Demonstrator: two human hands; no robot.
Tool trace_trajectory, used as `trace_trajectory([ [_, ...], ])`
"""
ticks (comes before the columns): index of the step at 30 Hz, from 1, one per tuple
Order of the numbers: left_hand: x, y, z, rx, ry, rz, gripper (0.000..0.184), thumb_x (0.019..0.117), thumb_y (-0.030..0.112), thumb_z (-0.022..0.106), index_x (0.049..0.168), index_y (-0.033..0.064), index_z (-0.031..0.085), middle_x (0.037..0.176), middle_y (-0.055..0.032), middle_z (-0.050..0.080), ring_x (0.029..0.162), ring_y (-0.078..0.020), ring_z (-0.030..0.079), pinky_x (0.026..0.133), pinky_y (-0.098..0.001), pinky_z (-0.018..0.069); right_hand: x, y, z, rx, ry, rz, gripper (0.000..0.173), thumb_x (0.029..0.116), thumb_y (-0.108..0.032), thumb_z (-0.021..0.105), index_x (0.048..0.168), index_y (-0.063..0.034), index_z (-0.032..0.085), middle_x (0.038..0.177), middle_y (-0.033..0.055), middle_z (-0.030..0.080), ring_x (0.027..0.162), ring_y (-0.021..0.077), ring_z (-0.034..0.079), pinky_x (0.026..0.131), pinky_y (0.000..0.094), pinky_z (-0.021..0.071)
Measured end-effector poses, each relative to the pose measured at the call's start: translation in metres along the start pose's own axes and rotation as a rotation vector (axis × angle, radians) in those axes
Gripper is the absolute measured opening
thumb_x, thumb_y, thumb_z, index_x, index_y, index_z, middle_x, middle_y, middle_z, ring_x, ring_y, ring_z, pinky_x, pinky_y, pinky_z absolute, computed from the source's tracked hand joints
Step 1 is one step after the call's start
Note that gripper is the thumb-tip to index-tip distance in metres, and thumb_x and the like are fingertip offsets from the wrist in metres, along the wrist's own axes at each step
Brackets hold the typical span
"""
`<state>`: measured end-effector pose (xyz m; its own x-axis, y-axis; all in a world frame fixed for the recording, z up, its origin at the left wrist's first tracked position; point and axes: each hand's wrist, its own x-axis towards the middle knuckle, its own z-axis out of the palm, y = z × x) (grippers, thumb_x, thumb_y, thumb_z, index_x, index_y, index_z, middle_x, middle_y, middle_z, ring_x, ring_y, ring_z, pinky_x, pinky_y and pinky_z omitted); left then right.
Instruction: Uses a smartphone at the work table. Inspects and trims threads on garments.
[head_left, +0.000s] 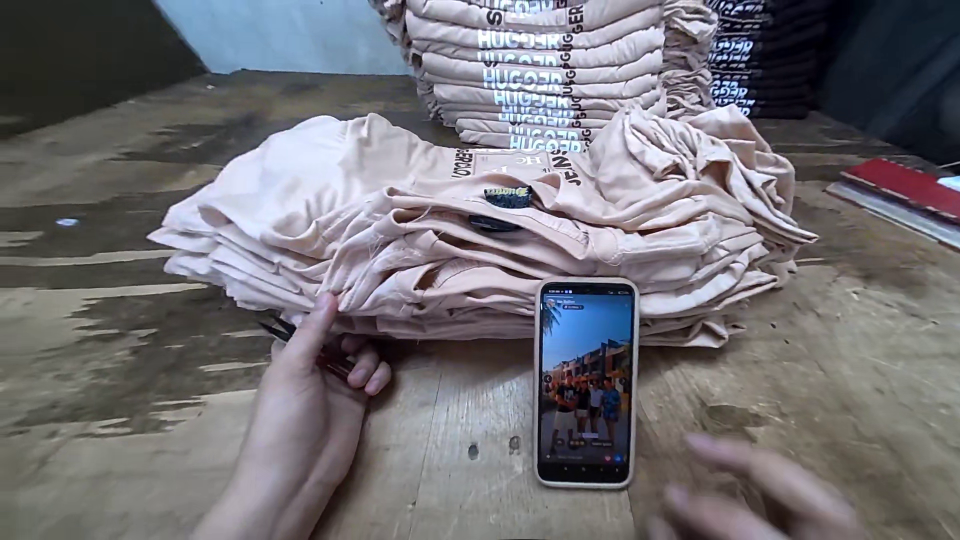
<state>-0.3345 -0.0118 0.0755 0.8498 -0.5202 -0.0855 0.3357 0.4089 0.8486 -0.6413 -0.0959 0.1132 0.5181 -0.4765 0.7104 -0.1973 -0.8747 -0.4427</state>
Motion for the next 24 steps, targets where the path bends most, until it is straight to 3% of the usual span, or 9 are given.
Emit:
trace_trajectory([
  [3, -0.001, -0.001, 0.001, -0.006, 0.004, -0.002, 0.030, 0.1073, 0.045, 0.047, 0.096, 0.0212, 0.061, 0.063, 0.0044, 0.050, 0.045, -0.0060, 0.045, 0.042, -0.0221, 0.0431, -0.006, 0.028, 0.007, -0.162, -0.028, 0.066, 0.047, 0.0920, -0.037, 0.070, 0.132, -0.0167, 0.056, 0.135, 0.0137, 0.052, 0.132, 0.0187, 0.048, 0.111, 0.0355, 0.0408],
  [6, -0.001, 0.000, 0.002, -0.004, 0.003, 0.000, 0.033, 0.1074, 0.045, 0.047, 0.092, 0.0203, 0.062, 0.062, 0.0043, 0.050, 0.045, -0.0063, 0.044, 0.042, -0.0221, 0.0436, -0.012, 0.037, 0.014, -0.091, -0.057, 0.149, 0.064, 0.0904, -0.036, 0.074, 0.139, -0.0020, 0.051, 0.136, 0.0267, 0.051, 0.127, 0.0228, 0.054, 0.103, 0.0327, 0.0506],
  [11, 0.000, -0.001, 0.001, -0.011, 0.005, -0.003, 0.032, 0.1077, 0.045, 0.047, 0.095, 0.0190, 0.061, 0.063, 0.0028, 0.051, 0.045, -0.0066, 0.046, 0.041, -0.0223, 0.0443, -0.012, 0.039, 0.016, -0.016, -0.075, 0.182, 0.074, 0.0904, -0.036, 0.074, 0.145, 0.0039, 0.043, 0.140, 0.0314, 0.048, 0.128, 0.0261, 0.056, 0.102, 0.0359, 0.0527],
  [14, 0.000, -0.001, 0.001, -0.020, 0.012, -0.005, 0.032, 0.1079, 0.044, 0.047, 0.095, 0.0187, 0.061, 0.061, 0.0025, 0.050, 0.044, -0.0075, 0.046, 0.041, -0.0229, 0.0444, -0.013, 0.042, 0.018, 0.000, -0.077, 0.155, 0.076, 0.0898, -0.038, 0.075, 0.146, 0.0006, 0.042, 0.140, 0.0305, 0.049, 0.128, 0.0256, 0.056, 0.102, 0.0361, 0.0527],
  [17, -0.001, -0.001, 0.002, -0.024, 0.017, -0.006, 0.034, 0.1080, 0.044, 0.046, 0.093, 0.0175, 0.061, 0.061, 0.0025, 0.050, 0.044, -0.0078, 0.045, 0.041, -0.0231, 0.0444, -0.013, 0.042, 0.017, -0.005, -0.104, 0.140, 0.076, 0.0892, -0.043, 0.076, 0.148, -0.0089, 0.043, 0.141, 0.0266, 0.048, 0.128, 0.0227, 0.053, 0.102, 0.0346, 0.0501],
  [20, -0.001, -0.001, 0.003, -0.021, 0.030, -0.004, 0.031, 0.1081, 0.043, 0.047, 0.095, 0.0180, 0.060, 0.061, 0.0028, 0.049, 0.044, -0.0074, 0.045, 0.041, -0.0228, 0.0439, -0.011, 0.042, 0.017, -0.057, -0.143, 0.125, 0.078, 0.0872, -0.051, 0.076, 0.151, -0.0194, 0.045, 0.143, 0.0272, 0.046, 0.133, 0.0266, 0.050, 0.106, 0.0394, 0.0471],
  [24, -0.001, -0.001, 0.003, -0.028, 0.031, -0.010, 0.028, 0.1078, 0.043, 0.048, 0.101, 0.0188, 0.060, 0.063, 0.0022, 0.050, 0.044, -0.0080, 0.046, 0.041, -0.0235, 0.0446, -0.008, 0.040, 0.016, -0.124, -0.202, 0.124, 0.081, 0.0861, -0.062, 0.072, 0.153, -0.0226, 0.047, 0.142, 0.0315, 0.044, 0.132, 0.0324, 0.049, 0.106, 0.0453, 0.0453],
])
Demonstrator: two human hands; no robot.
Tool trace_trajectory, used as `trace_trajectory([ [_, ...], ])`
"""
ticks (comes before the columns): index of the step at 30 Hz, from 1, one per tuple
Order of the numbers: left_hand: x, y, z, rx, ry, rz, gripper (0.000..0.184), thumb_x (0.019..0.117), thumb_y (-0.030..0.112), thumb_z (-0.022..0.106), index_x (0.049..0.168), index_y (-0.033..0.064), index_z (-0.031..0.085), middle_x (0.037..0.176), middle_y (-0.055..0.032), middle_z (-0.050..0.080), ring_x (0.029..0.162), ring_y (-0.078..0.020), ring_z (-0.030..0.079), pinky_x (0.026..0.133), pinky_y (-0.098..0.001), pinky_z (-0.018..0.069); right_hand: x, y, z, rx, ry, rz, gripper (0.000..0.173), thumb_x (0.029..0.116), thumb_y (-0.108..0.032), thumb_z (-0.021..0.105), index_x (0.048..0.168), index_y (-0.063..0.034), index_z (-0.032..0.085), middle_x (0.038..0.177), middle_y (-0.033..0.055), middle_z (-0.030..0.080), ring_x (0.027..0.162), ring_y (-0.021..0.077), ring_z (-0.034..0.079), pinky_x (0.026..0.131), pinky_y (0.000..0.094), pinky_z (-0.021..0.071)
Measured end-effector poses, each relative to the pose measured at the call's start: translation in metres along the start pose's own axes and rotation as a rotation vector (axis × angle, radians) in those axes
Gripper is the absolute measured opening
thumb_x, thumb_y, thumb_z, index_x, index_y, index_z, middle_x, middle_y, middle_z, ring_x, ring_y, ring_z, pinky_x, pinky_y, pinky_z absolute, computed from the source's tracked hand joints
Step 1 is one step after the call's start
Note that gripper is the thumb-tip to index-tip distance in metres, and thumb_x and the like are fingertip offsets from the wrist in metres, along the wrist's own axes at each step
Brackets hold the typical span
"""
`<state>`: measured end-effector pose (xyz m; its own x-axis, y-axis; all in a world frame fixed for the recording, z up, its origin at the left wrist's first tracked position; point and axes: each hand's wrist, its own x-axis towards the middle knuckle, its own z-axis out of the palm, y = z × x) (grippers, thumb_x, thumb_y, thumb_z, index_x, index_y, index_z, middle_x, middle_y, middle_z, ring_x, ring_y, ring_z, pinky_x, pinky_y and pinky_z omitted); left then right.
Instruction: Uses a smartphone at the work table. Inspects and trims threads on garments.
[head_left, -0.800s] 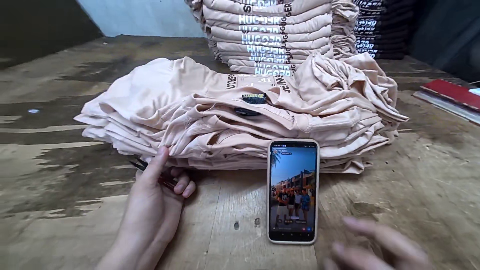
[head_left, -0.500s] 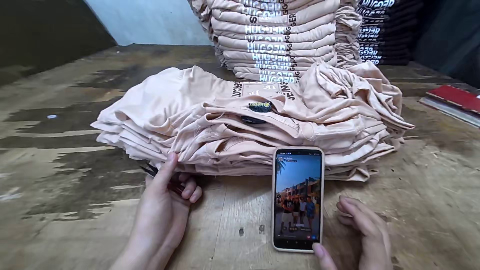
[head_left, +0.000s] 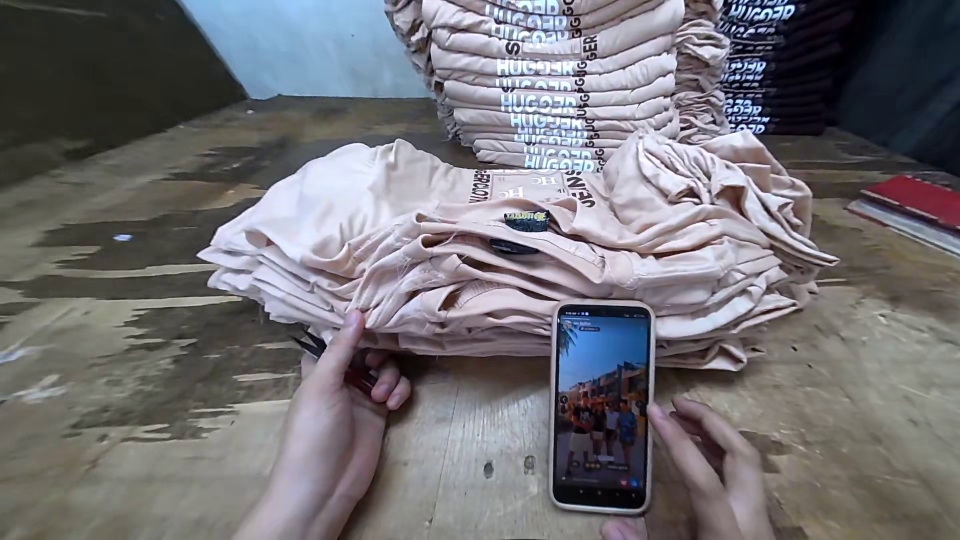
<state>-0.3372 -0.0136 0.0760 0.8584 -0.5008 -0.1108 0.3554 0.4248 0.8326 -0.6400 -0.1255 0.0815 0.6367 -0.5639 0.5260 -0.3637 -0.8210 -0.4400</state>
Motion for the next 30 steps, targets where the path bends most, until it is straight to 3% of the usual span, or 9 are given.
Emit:
trace_trajectory([
  [4, 0.0008, 0.0002, 0.0002, 0.000, 0.015, 0.001, 0.026, 0.1077, 0.042, 0.048, 0.103, 0.0191, 0.058, 0.062, 0.0019, 0.050, 0.044, -0.0080, 0.046, 0.041, -0.0235, 0.0445, 0.0016, -0.0019, -0.0024, -0.044, -0.040, 0.008, 0.084, 0.0862, -0.069, 0.067, 0.154, -0.0246, 0.048, 0.144, 0.0345, 0.043, 0.131, 0.0354, 0.050, 0.105, 0.0472, 0.0469],
  [7, 0.0007, 0.0002, -0.0006, -0.005, 0.017, 0.000, 0.023, 0.1077, 0.042, 0.049, 0.109, 0.0198, 0.056, 0.064, 0.0019, 0.050, 0.044, -0.0081, 0.046, 0.041, -0.0236, 0.0443, 0.0001, -0.0004, -0.0004, -0.027, -0.004, -0.005, 0.093, 0.0847, -0.069, 0.068, 0.157, -0.0166, 0.042, 0.145, 0.0333, 0.043, 0.134, 0.0334, 0.048, 0.108, 0.0467, 0.0452],
  [11, 0.0004, 0.0006, -0.0002, -0.004, 0.017, -0.001, 0.023, 0.1077, 0.042, 0.049, 0.108, 0.0199, 0.056, 0.064, 0.0017, 0.050, 0.044, -0.0080, 0.046, 0.041, -0.0237, 0.0449, -0.0006, -0.0012, 0.0003, -0.018, 0.013, 0.007, 0.101, 0.0821, -0.067, 0.073, 0.155, -0.0050, 0.041, 0.145, 0.0340, 0.044, 0.133, 0.0329, 0.050, 0.107, 0.0446, 0.0478],
  [16, 0.0009, 0.0002, -0.0007, -0.010, 0.022, -0.002, 0.025, 0.1076, 0.042, 0.049, 0.104, 0.0187, 0.057, 0.063, 0.0016, 0.050, 0.044, -0.0083, 0.047, 0.041, -0.0238, 0.0453, -0.0014, -0.0031, 0.0007, -0.016, 0.006, 0.047, 0.096, 0.0870, -0.053, 0.074, 0.154, 0.0032, 0.036, 0.144, 0.0348, 0.045, 0.127, 0.0315, 0.055, 0.101, 0.0424, 0.0511],
  [24, 0.0007, 0.0008, 0.0000, -0.006, 0.009, -0.005, 0.028, 0.1077, 0.043, 0.048, 0.100, 0.0182, 0.059, 0.062, 0.0019, 0.050, 0.044, -0.0084, 0.047, 0.041, -0.0238, 0.0455, -0.0014, -0.0033, 0.0003, -0.021, 0.006, 0.051, 0.085, 0.0898, -0.039, 0.070, 0.153, 0.0059, 0.035, 0.144, 0.0339, 0.045, 0.127, 0.0315, 0.055, 0.101, 0.0420, 0.0515],
  [30, -0.0003, 0.0009, 0.0006, 0.014, -0.013, 0.005, 0.032, 0.1081, 0.043, 0.047, 0.095, 0.0186, 0.062, 0.061, 0.0033, 0.050, 0.044, -0.0069, 0.045, 0.042, -0.0220, 0.0438, -0.0019, -0.0032, 0.0028, -0.032, 0.029, 0.062, 0.087, 0.0905, -0.044, 0.071, 0.153, 0.0054, 0.037, 0.144, 0.0343, 0.046, 0.127, 0.0310, 0.056, 0.101, 0.0420, 0.0516],
])
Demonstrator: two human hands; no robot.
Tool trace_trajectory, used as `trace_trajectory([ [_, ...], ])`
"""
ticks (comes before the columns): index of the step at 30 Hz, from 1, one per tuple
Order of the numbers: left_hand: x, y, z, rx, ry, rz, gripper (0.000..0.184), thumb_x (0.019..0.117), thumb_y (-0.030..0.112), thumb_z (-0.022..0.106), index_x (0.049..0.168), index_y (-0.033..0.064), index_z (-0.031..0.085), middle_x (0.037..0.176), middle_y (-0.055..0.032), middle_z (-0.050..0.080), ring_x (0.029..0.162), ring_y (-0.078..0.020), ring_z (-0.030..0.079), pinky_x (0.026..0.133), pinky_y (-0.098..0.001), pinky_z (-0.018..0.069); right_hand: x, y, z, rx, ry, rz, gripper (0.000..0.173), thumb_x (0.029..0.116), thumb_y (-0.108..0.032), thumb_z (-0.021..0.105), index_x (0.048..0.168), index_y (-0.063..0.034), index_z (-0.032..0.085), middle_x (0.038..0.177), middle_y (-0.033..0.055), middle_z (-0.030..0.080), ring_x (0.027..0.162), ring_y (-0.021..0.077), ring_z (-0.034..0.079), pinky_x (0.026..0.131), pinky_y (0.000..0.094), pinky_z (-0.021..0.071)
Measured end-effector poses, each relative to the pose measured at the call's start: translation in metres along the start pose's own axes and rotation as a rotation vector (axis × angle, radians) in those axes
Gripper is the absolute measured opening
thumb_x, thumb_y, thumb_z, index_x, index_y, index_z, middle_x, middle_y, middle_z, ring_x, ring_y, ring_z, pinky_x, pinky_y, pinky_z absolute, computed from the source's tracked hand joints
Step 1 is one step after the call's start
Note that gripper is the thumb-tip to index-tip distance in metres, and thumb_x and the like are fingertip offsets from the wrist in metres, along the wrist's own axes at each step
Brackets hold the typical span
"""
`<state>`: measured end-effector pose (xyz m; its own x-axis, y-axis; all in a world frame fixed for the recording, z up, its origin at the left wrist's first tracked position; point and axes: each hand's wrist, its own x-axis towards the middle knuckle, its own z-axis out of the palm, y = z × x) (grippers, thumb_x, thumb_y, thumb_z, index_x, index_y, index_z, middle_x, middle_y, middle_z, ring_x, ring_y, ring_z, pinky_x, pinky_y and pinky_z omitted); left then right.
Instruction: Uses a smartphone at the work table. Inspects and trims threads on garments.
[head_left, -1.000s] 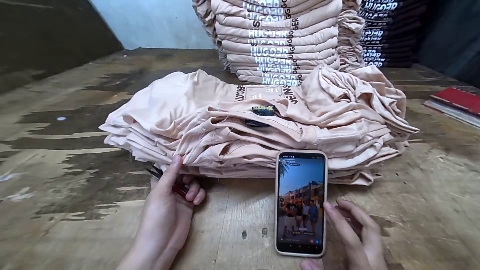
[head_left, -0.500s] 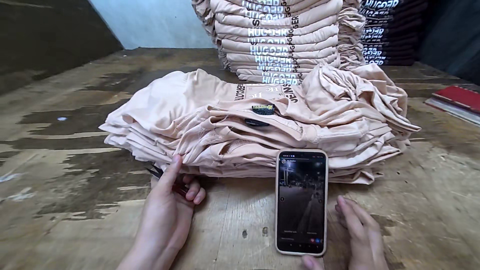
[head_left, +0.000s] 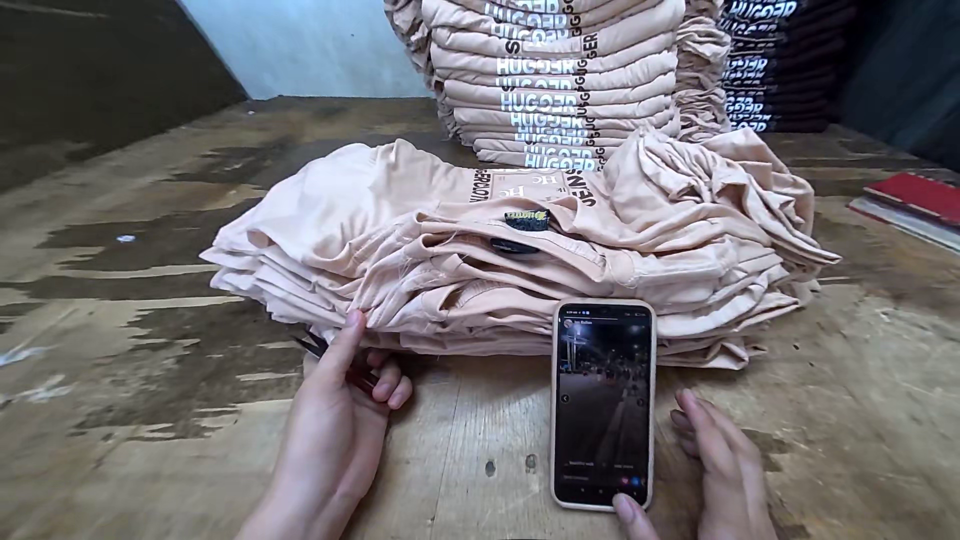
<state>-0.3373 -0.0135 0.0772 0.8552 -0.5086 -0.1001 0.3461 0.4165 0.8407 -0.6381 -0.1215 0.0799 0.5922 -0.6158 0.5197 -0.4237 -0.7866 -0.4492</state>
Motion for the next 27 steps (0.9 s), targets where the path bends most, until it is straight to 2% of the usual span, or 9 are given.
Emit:
trace_trajectory([
  [8, 0.0000, -0.0001, -0.0002, -0.020, 0.023, -0.012, 0.031, 0.1081, 0.043, 0.047, 0.096, 0.0178, 0.060, 0.061, 0.0026, 0.050, 0.044, -0.0074, 0.046, 0.041, -0.0225, 0.0441, 0.0009, 0.0000, 0.0004, 0.003, 0.003, -0.006, 0.084, 0.0909, -0.043, 0.072, 0.153, 0.0028, 0.039, 0.142, 0.0334, 0.047, 0.126, 0.0293, 0.056, 0.101, 0.0403, 0.0520],
  [14, 0.0001, 0.0000, 0.0002, -0.029, 0.032, -0.013, 0.027, 0.1081, 0.041, 0.048, 0.100, 0.0184, 0.058, 0.061, 0.0024, 0.049, 0.043, -0.0075, 0.046, 0.040, -0.0229, 0.0445, 0.0003, 0.0003, 0.0001, 0.021, -0.002, 0.001, 0.090, 0.0897, -0.051, 0.072, 0.154, 0.0019, 0.038, 0.143, 0.0336, 0.046, 0.126, 0.0298, 0.056, 0.100, 0.0412, 0.0520],
  [16, 0.0005, -0.0001, 0.0000, -0.026, 0.031, -0.013, 0.027, 0.1083, 0.041, 0.047, 0.100, 0.0183, 0.058, 0.061, 0.0023, 0.049, 0.043, -0.0077, 0.046, 0.040, -0.0229, 0.0444, 0.0004, 0.0010, 0.0006, 0.036, 0.000, -0.010, 0.088, 0.0896, -0.052, 0.073, 0.154, -0.0017, 0.040, 0.143, 0.0330, 0.045, 0.127, 0.0297, 0.055, 0.102, 0.0414, 0.0515],
  [20, 0.0003, 0.0000, 0.0006, -0.022, 0.031, -0.015, 0.031, 0.1082, 0.042, 0.047, 0.096, 0.0172, 0.060, 0.061, 0.0023, 0.049, 0.043, -0.0075, 0.045, 0.041, -0.0226, 0.0437, 0.0022, 0.0014, 0.0006, 0.020, -0.016, -0.033, 0.084, 0.0889, -0.057, 0.071, 0.156, -0.0158, 0.042, 0.144, 0.0338, 0.043, 0.134, 0.0336, 0.049, 0.108, 0.0465, 0.0455],
  [24, 0.0009, -0.0002, 0.0002, -0.024, 0.029, -0.017, 0.029, 0.1082, 0.042, 0.047, 0.098, 0.0173, 0.059, 0.061, 0.0018, 0.049, 0.043, -0.0080, 0.045, 0.041, -0.0232, 0.0437, 0.0061, -0.0007, 0.0003, 0.020, -0.018, -0.020, 0.085, 0.0882, -0.062, 0.070, 0.157, -0.0196, 0.043, 0.146, 0.0331, 0.041, 0.136, 0.0344, 0.046, 0.107, 0.0480, 0.0450],
  [27, 0.0010, -0.0002, 0.0001, -0.014, 0.003, -0.004, 0.031, 0.1088, 0.042, 0.045, 0.096, 0.0175, 0.059, 0.061, 0.0029, 0.049, 0.044, -0.0071, 0.045, 0.041, -0.0224, 0.0439, 0.0080, -0.0029, 0.0002, 0.016, -0.016, -0.034, 0.083, 0.0880, -0.064, 0.069, 0.156, -0.0222, 0.045, 0.145, 0.0339, 0.040, 0.135, 0.0348, 0.046, 0.107, 0.0470, 0.0443],
])
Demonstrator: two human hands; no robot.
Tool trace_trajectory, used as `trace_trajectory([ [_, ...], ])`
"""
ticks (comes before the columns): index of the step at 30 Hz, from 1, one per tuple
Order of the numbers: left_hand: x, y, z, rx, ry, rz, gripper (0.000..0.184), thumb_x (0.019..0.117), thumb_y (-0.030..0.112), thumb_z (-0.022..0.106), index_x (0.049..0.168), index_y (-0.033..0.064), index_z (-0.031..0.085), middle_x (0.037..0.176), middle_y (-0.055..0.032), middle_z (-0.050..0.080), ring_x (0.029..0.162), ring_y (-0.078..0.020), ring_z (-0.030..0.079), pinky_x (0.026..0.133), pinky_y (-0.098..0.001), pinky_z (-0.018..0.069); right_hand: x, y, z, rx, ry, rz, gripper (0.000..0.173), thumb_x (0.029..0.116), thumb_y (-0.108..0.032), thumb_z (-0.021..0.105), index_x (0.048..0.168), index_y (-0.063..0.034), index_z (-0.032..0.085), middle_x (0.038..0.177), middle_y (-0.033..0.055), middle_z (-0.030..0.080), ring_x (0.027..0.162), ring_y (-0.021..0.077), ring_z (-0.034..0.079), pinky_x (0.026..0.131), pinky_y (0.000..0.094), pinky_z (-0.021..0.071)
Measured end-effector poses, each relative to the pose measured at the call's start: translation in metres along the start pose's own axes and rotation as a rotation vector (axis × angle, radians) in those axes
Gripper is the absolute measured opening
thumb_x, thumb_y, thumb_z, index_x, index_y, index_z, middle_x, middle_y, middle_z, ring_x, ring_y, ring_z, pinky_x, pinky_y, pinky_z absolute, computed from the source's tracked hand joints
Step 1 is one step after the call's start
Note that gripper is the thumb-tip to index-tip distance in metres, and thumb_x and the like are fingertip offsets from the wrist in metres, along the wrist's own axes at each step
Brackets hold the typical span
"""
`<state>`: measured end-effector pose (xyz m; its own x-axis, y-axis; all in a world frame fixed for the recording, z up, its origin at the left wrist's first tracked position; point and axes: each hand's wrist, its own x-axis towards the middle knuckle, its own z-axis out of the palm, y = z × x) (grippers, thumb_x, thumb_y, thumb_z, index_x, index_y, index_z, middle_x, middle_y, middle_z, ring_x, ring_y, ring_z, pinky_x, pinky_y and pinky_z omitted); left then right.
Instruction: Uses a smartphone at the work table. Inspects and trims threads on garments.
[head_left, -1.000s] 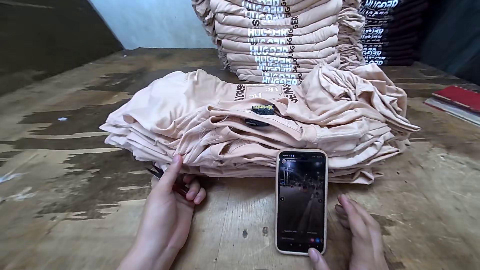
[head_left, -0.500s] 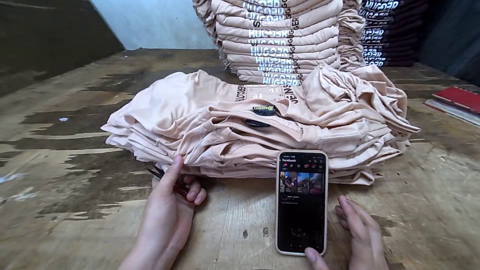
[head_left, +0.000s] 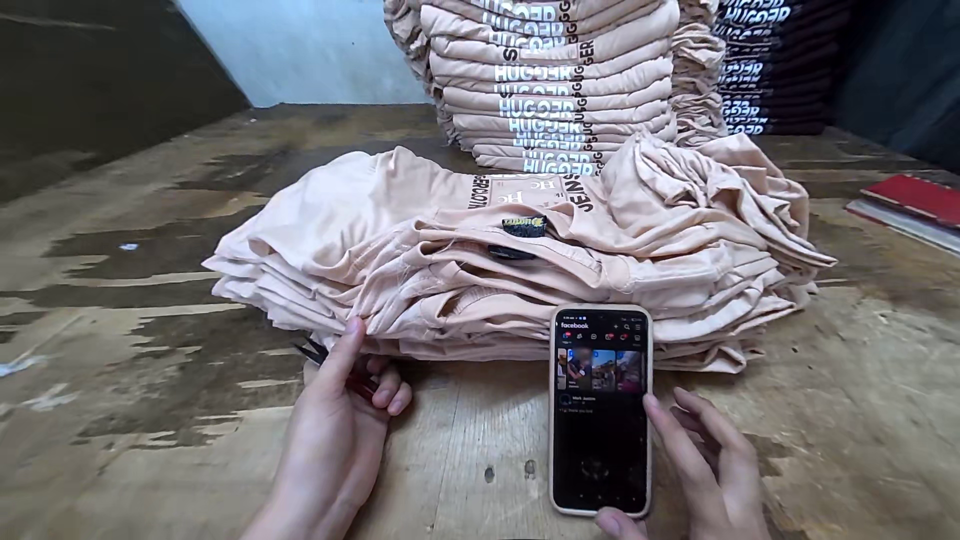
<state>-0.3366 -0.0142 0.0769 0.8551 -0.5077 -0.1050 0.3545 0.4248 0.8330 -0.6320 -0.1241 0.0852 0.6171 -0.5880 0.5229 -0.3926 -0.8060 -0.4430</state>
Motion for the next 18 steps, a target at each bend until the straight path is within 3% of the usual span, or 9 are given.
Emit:
trace_trajectory([
  [3, 0.0004, -0.0005, -0.0003, -0.006, 0.007, -0.004, 0.032, 0.1085, 0.042, 0.046, 0.094, 0.0172, 0.060, 0.061, 0.0027, 0.048, 0.044, -0.0074, 0.045, 0.041, -0.0229, 0.0443, 0.0030, -0.0035, 0.0011, -0.004, -0.009, -0.012, 0.082, 0.0879, -0.065, 0.068, 0.155, -0.0245, 0.046, 0.147, 0.0340, 0.039, 0.136, 0.0358, 0.045, 0.109, 0.0486, 0.0433],
  [8, 0.0008, -0.0004, -0.0005, -0.015, 0.015, -0.007, 0.031, 0.1088, 0.041, 0.046, 0.097, 0.0170, 0.060, 0.061, 0.0023, 0.049, 0.043, -0.0073, 0.045, 0.041, -0.0229, 0.0449, 0.0075, -0.0066, 0.0054, -0.070, -0.014, -0.003, 0.084, 0.0889, -0.070, 0.062, 0.155, -0.0206, 0.048, 0.146, 0.0359, 0.040, 0.133, 0.0388, 0.047, 0.105, 0.0511, 0.0450],
  [13, 0.0016, -0.0009, -0.0013, -0.025, 0.021, -0.011, 0.027, 0.1089, 0.040, 0.046, 0.103, 0.0170, 0.058, 0.061, 0.0014, 0.049, 0.043, -0.0085, 0.046, 0.040, -0.0237, 0.0447, 0.0040, -0.0019, 0.0082, 0.021, 0.058, -0.027, 0.088, 0.0874, -0.068, 0.066, 0.158, -0.0219, 0.040, 0.148, 0.0321, 0.038, 0.141, 0.0339, 0.040, 0.112, 0.0486, 0.0396],
  [15, 0.0015, -0.0011, -0.0011, -0.027, 0.023, -0.012, 0.027, 0.1087, 0.040, 0.047, 0.102, 0.0168, 0.058, 0.061, 0.0014, 0.049, 0.043, -0.0085, 0.046, 0.040, -0.0237, 0.0450, 0.0017, -0.0009, 0.0081, 0.065, 0.074, -0.021, 0.090, 0.0884, -0.065, 0.067, 0.158, -0.0148, 0.038, 0.148, 0.0315, 0.038, 0.139, 0.0300, 0.042, 0.112, 0.0431, 0.0412],
  [18, 0.0020, -0.0011, -0.0014, -0.034, 0.024, -0.019, 0.028, 0.1086, 0.041, 0.047, 0.099, 0.0166, 0.058, 0.061, 0.0015, 0.049, 0.043, -0.0084, 0.045, 0.040, -0.0238, 0.0451, -0.0023, -0.0011, 0.0044, 0.133, 0.055, 0.001, 0.086, 0.0917, -0.044, 0.070, 0.154, 0.0030, 0.035, 0.147, 0.0368, 0.039, 0.134, 0.0305, 0.049, 0.104, 0.0390, 0.0491],
])
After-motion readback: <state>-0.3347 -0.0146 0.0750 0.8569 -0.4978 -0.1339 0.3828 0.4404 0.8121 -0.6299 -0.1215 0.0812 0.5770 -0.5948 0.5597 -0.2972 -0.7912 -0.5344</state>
